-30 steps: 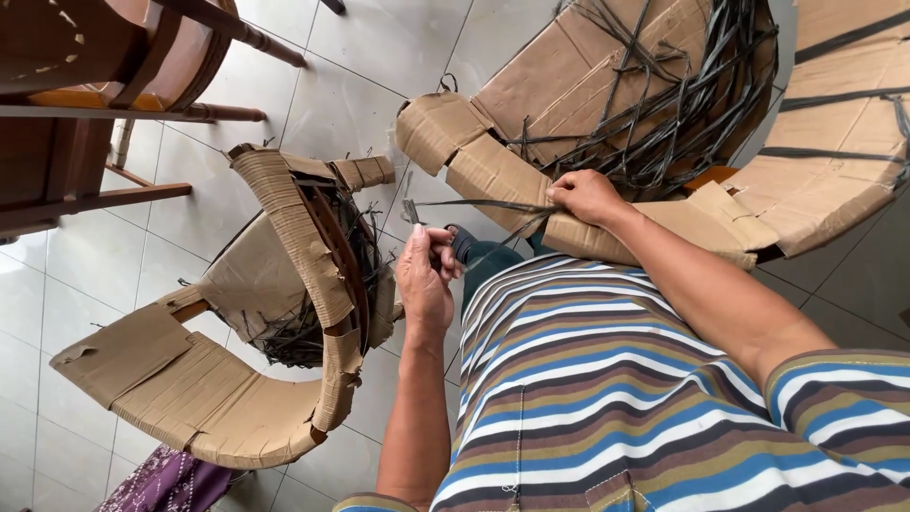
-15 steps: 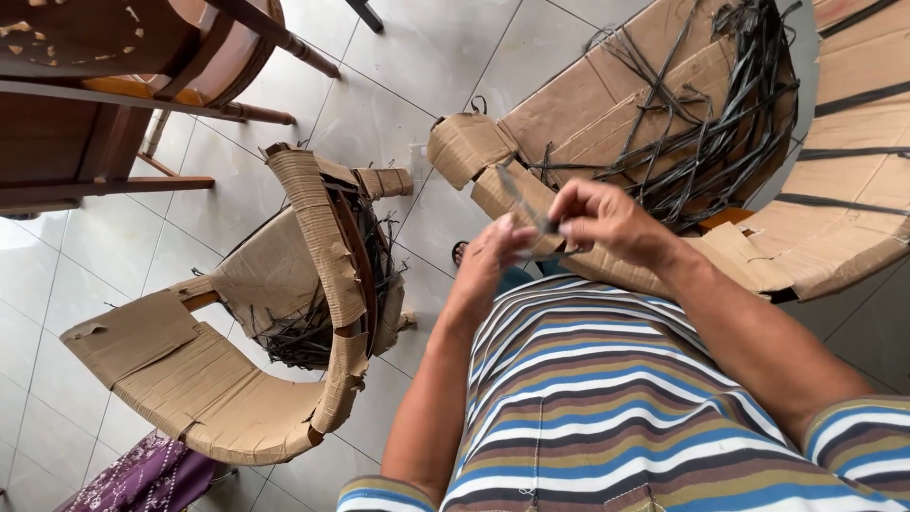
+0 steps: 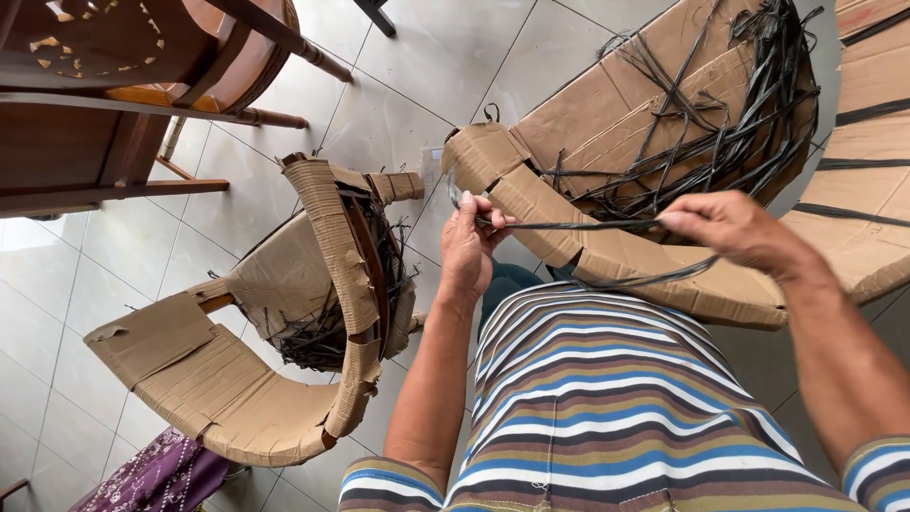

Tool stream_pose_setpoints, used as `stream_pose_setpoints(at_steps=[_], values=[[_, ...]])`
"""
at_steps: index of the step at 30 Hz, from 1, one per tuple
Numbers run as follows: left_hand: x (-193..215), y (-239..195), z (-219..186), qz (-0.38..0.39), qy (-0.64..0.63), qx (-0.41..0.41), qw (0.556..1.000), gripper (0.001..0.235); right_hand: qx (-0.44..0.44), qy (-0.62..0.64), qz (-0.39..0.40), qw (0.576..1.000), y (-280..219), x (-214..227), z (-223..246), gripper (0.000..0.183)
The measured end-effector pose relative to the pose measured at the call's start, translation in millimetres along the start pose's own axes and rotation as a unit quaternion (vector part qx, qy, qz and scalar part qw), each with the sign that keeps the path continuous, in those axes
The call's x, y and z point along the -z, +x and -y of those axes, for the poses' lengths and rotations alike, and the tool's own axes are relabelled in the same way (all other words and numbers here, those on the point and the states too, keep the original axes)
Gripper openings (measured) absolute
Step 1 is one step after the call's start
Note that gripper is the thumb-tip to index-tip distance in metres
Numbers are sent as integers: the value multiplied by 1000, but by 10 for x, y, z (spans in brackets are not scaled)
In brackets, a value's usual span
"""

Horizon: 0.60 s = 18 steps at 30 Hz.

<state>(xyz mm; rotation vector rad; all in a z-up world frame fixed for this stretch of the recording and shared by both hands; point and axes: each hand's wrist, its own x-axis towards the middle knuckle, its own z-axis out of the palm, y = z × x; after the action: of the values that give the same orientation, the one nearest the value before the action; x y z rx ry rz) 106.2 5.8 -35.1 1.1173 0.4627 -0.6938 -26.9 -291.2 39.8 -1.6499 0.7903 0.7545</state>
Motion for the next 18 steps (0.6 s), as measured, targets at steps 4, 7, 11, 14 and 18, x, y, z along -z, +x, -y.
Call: stream_pose_setpoints(at_steps=[4, 7, 11, 14, 18], values=[[38, 41, -29, -33, 2, -5, 999, 37, -20, -12, -60, 998, -54, 371, -31, 32], [49, 53, -11, -20, 45, -15, 999, 40, 8, -36, -135, 990, 66, 644, -360, 29], [-8, 15, 44, -36, 170, -59, 983, 42, 85, -143, -236, 957, 342, 903, -904, 29], [-109, -80, 2, -34, 272, -91, 957, 37, 122, -182, -285, 933, 548, 1043, -1232, 28], [-134, -149, 55, 5, 422, -111, 900, 35, 133, -430, -380, 808, 894, 1039, -1527, 22]])
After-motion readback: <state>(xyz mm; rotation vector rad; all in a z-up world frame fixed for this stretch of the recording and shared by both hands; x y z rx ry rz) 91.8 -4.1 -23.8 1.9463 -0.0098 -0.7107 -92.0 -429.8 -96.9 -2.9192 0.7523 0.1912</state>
